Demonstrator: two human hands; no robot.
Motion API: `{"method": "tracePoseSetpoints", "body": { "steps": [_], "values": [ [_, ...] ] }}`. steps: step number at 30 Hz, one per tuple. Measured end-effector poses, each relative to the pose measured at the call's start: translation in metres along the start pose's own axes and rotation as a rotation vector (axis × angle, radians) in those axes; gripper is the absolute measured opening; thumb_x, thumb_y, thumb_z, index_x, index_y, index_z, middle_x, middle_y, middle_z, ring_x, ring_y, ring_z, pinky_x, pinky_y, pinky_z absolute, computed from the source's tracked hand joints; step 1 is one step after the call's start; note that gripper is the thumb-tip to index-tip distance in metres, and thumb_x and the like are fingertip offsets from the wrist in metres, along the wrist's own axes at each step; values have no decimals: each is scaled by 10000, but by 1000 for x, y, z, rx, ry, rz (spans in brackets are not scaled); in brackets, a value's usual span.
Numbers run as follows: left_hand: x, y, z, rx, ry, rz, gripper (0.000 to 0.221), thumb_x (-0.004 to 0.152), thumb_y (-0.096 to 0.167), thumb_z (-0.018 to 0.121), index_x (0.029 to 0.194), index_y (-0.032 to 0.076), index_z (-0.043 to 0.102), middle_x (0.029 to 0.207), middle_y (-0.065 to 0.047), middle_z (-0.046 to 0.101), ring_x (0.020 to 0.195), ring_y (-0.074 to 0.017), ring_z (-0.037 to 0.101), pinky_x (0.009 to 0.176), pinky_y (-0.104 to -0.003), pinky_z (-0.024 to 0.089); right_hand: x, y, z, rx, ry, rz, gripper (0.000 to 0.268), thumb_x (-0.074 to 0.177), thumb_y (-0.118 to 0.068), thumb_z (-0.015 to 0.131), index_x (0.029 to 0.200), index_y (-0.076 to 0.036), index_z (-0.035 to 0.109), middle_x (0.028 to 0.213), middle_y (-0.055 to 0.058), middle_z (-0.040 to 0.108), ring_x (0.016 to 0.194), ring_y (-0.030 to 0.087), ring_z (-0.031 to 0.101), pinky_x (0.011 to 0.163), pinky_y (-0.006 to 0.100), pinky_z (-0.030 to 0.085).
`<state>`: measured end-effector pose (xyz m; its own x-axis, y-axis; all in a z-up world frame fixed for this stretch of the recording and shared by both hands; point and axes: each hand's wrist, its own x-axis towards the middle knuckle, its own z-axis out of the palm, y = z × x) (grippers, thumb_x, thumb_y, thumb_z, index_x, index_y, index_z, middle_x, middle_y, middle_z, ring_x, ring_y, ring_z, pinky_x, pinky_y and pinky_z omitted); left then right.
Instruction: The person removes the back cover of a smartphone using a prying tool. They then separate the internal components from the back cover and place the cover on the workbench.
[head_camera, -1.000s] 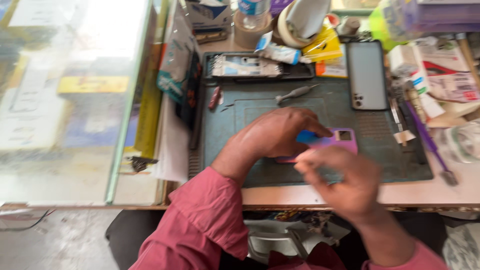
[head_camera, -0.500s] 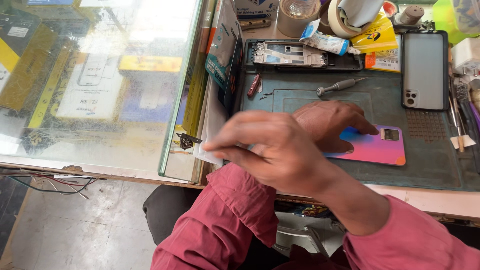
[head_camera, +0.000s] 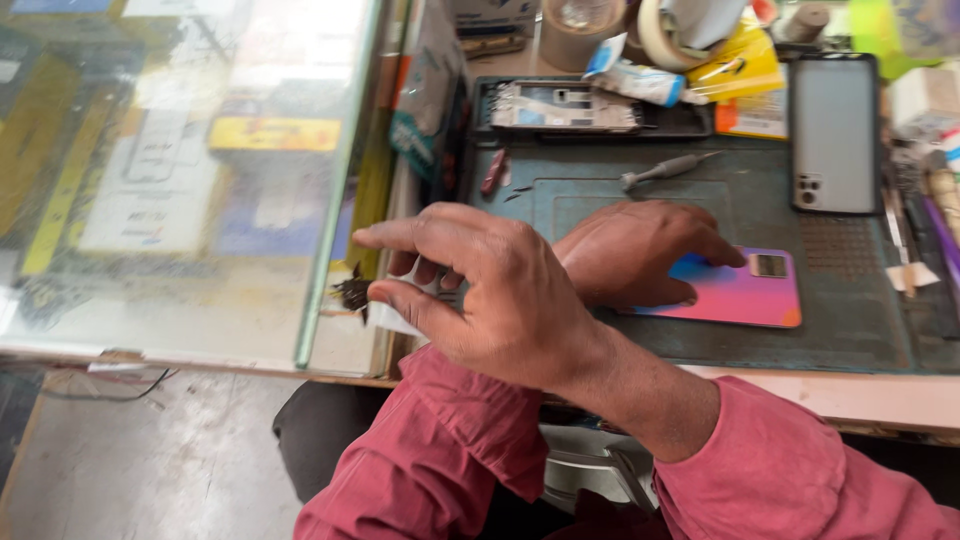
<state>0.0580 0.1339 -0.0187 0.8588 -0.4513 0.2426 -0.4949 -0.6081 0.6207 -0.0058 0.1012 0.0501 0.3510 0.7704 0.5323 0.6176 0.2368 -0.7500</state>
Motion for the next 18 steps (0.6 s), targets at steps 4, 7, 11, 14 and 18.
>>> {"method": "tracePoseSetpoints", "body": {
  "steps": [4, 7, 11, 14, 18],
  "values": [
    [-14, 1, 5, -64, 205, 100, 506, 758, 123, 783, 1253, 198, 712, 1226, -25, 726, 1178, -244, 698, 1009, -381, 551, -29, 3, -28, -207, 98, -173, 284, 1011, -141, 779, 1279, -94, 696, 1001, 39, 709, 880, 174, 725, 744, 289, 599],
    [-17, -1, 6, -36, 222, 93, 440, 778, 160, 786, 1214, 189, 735, 1206, -32, 732, 1166, -250, 700, 1021, -387, 553, -52, 19, -82, -591, 105, -271, 105, 921, -156, 787, 1022, -133, 767, 905, 46, 737, 832, 226, 715, 737, 374, 587],
    [-8, 0, 1, 91, 18, -38, 368, 772, 228, 814, 1135, 171, 781, 1123, -68, 735, 1076, -297, 682, 946, -422, 541, -75, 43, -173, -724, 98, 0, 105, 1021, -191, 819, 1019, -96, 773, 953, 55, 758, 816, 169, 741, 639, 281, 573],
    [-4, 12, -9, 122, 86, 77, 298, 740, 238, 824, 1015, 132, 779, 1122, -53, 714, 1090, -284, 655, 928, -431, 534, -86, 55, -219, -841, -82, 277, 247, 932, -353, 809, 969, -110, 791, 883, 45, 762, 737, 192, 725, 596, 331, 552],
    [-4, 28, -16, 207, 104, -17, 362, 677, 390, 891, 893, 129, 765, 1001, -24, 693, 1035, -271, 632, 863, -454, 480, -109, 63, -240, -966, -486, 629, 600, 710, -601, 812, 1148, -193, 768, 1016, 31, 754, 895, 245, 711, 749, 418, 564]
  ]
}}
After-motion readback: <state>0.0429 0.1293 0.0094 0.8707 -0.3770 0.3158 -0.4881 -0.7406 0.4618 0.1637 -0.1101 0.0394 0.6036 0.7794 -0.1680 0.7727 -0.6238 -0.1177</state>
